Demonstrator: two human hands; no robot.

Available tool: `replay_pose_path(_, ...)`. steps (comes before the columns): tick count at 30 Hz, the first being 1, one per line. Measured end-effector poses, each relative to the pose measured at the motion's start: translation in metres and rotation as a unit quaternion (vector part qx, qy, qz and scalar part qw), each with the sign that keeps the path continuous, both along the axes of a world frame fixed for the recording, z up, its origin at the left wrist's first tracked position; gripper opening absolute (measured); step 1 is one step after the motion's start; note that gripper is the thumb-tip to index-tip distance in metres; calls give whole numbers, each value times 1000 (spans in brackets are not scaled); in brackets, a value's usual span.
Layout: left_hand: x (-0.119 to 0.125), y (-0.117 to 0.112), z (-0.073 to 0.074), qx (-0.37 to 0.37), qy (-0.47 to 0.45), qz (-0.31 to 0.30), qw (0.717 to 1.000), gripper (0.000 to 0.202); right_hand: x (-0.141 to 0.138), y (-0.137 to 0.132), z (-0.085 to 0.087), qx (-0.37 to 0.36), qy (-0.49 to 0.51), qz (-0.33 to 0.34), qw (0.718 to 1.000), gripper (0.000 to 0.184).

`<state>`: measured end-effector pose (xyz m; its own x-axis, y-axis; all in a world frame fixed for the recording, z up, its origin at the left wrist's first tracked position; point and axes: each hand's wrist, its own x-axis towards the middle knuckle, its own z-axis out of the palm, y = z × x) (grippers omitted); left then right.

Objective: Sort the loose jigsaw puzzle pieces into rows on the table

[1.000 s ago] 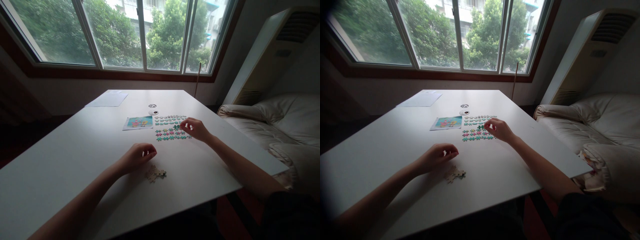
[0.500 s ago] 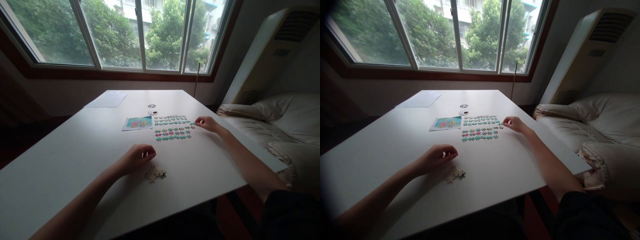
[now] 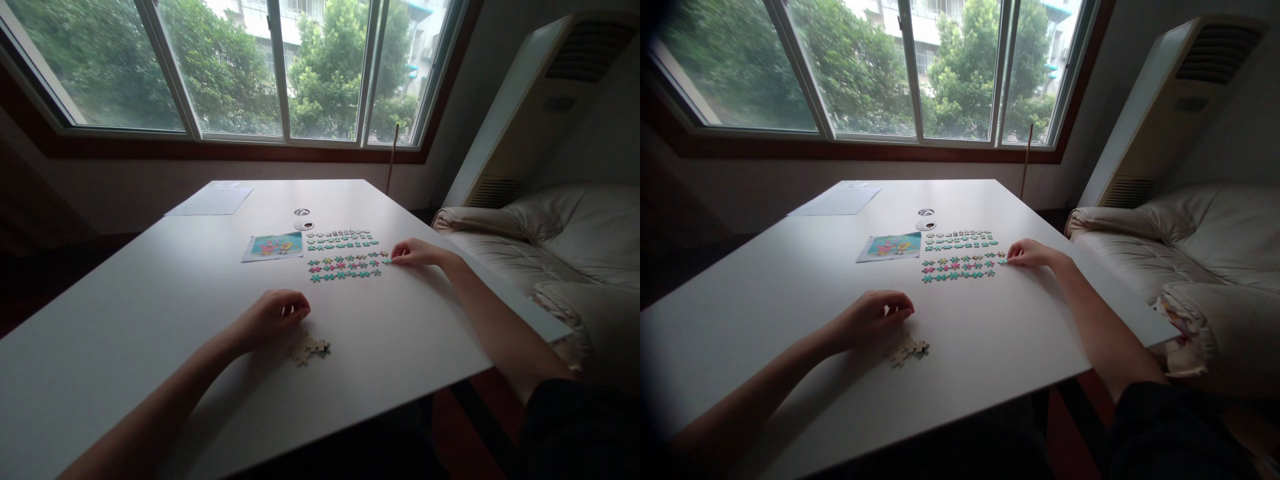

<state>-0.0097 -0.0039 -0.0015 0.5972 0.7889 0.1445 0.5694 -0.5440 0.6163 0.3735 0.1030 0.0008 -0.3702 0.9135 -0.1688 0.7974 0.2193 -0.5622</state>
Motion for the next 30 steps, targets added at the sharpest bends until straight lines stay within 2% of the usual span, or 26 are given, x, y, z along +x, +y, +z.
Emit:
replay_pose_path(12, -1, 0, 0, 0, 6, 2, 1000, 21, 1, 2, -4, 8, -8, -5, 1000, 44)
replay_pose_path(19, -1, 0, -1, -4, 6, 1, 1000, 20, 0, 1, -1, 15, -25, -5, 1000, 34)
replay_pose_path(23, -3, 0, 1, -15, 10, -13, 1000, 20, -10, -2, 1, 40, -40, -3, 998, 29)
replay_pose_path(30, -5, -4, 6, -57, 35, -79, 995, 22, -39, -15, 9, 130, -51, 56, 989, 25)
